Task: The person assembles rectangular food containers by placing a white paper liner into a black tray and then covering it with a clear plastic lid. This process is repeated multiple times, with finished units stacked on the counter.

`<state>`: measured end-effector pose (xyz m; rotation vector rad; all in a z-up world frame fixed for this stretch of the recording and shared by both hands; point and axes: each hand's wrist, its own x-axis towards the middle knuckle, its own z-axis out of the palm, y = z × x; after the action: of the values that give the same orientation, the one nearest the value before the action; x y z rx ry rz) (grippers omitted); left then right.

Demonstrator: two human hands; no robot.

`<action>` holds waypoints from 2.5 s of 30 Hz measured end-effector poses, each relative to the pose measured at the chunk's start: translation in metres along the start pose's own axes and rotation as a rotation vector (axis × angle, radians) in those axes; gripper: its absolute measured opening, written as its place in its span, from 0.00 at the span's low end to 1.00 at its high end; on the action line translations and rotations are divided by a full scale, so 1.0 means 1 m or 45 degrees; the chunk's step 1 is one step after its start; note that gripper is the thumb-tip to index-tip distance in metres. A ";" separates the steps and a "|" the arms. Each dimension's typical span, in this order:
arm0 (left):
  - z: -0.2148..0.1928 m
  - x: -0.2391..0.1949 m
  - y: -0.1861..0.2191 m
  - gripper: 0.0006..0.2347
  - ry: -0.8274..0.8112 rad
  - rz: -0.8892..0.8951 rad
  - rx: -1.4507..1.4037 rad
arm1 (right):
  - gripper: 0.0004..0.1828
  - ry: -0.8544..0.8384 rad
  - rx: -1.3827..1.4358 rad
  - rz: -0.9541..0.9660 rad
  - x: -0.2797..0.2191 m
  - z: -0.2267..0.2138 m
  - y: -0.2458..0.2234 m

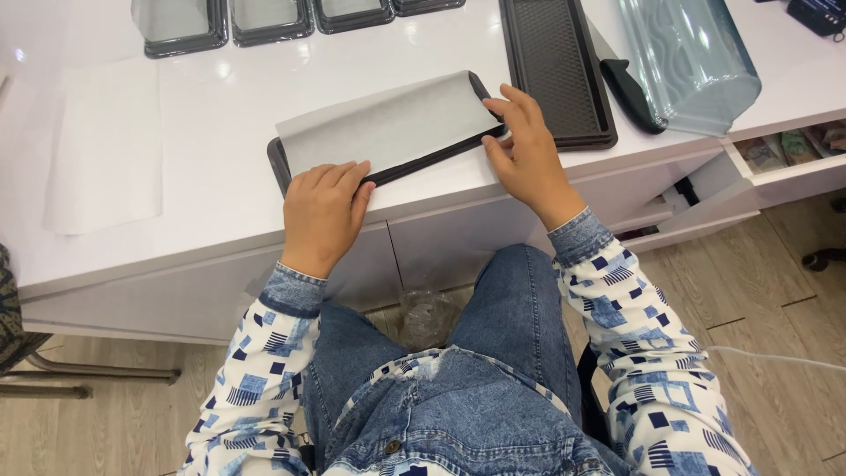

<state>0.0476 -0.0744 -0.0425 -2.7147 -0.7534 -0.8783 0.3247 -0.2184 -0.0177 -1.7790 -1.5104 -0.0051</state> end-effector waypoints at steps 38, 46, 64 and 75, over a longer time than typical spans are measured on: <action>-0.041 -0.025 -0.038 0.06 -0.179 -0.061 -0.131 | 0.08 -0.400 -0.177 -0.221 0.013 -0.007 -0.016; -0.047 -0.027 -0.046 0.18 -0.048 -0.241 -0.570 | 0.07 -0.318 -0.147 -0.236 0.005 -0.003 -0.008; -0.029 -0.005 -0.016 0.06 -0.262 -0.086 -0.286 | 0.05 -0.298 -0.011 -0.137 0.004 -0.008 -0.016; -0.029 -0.001 -0.011 0.07 -0.410 -0.187 -0.472 | 0.06 -0.428 0.025 -0.048 0.012 -0.016 -0.021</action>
<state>0.0263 -0.0746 -0.0196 -3.2160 -0.9432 -0.6710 0.3186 -0.2173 0.0107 -1.7997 -1.7718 0.3024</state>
